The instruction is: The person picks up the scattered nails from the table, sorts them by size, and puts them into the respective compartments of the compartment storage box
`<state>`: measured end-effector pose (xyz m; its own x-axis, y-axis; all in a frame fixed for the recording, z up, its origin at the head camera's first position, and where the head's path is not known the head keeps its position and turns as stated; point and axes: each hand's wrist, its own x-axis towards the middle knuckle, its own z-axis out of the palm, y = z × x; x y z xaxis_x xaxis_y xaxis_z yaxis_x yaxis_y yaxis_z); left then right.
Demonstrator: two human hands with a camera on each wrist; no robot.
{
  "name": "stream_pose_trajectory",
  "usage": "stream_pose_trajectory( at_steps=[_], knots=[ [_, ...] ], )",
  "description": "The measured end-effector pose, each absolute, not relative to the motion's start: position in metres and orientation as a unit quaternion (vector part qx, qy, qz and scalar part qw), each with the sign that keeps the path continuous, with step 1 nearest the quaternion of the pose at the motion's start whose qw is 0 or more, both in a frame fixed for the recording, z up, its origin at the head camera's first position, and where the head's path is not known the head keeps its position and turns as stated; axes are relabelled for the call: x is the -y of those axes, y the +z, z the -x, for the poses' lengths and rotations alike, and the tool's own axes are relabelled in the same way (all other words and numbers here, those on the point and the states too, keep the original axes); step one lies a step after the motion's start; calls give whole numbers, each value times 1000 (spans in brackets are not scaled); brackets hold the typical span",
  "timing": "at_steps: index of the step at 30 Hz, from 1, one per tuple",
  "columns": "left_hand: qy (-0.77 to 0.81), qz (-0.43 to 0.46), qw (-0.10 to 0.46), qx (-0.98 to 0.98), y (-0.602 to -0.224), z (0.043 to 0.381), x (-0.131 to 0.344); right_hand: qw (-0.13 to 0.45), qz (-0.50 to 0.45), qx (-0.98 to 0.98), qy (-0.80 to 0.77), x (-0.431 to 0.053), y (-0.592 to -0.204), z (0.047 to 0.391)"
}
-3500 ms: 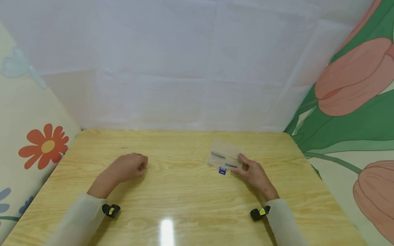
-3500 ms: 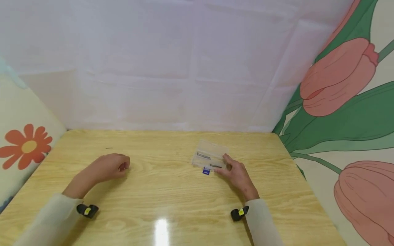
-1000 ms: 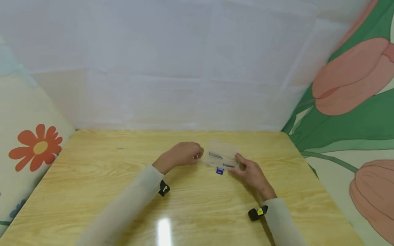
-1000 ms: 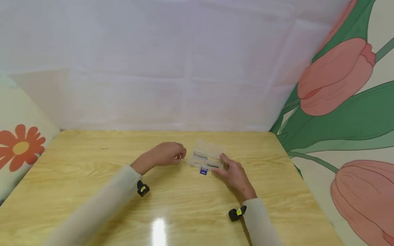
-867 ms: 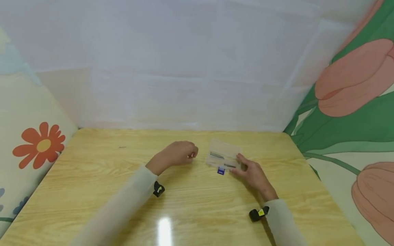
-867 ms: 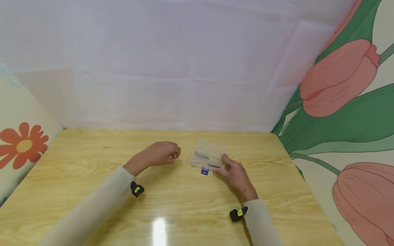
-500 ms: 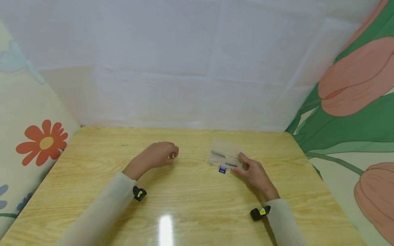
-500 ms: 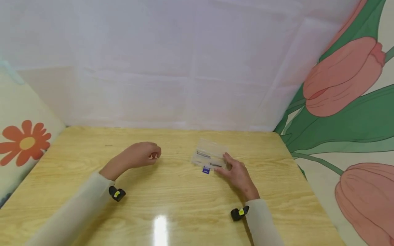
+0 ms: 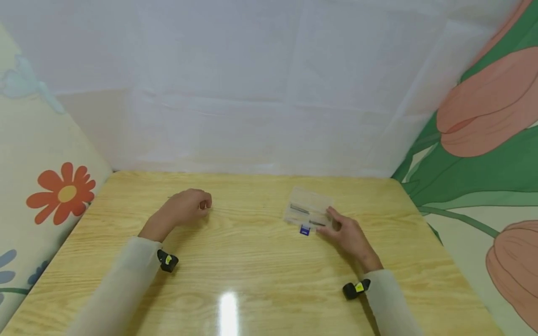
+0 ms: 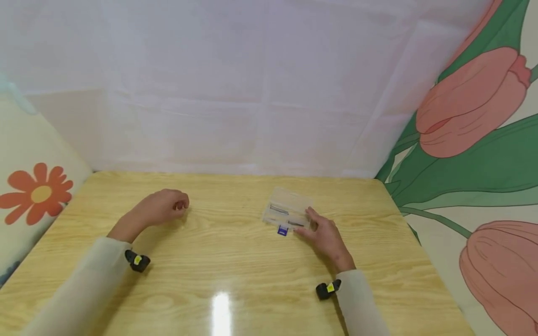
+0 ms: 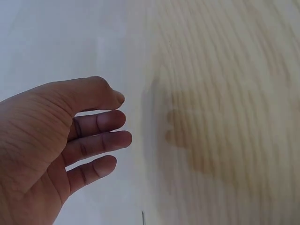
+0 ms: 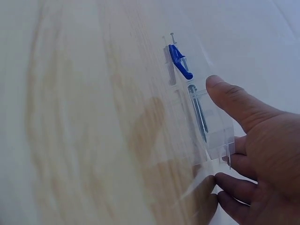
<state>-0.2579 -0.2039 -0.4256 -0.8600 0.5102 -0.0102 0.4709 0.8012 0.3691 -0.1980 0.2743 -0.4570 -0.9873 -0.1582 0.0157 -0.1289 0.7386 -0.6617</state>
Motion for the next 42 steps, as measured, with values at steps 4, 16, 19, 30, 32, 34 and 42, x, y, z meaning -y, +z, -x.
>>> stream_pose_trajectory(
  at_steps=[4,16,19,30,32,34,42],
  knots=[
    [190,-232,50,-953,-429,262,221,18,78,-934,-347,-274,-458,198],
    [131,-155,24,-979,-425,268,254,18,82,-935,-346,-273,-456,198],
    [125,-143,22,-982,-427,269,261,18,84,-935,-344,-273,-456,198],
    [128,-120,36,-984,-429,278,277,13,89,-934,-346,-274,-460,198],
    [129,-119,38,-984,-427,278,277,12,89,-934,-345,-275,-460,198],
    [130,-117,39,-984,-427,278,277,12,86,-934,-346,-275,-459,198],
    [135,-125,41,-982,-424,280,280,16,85,-932,-353,-275,-460,199]
  ],
)
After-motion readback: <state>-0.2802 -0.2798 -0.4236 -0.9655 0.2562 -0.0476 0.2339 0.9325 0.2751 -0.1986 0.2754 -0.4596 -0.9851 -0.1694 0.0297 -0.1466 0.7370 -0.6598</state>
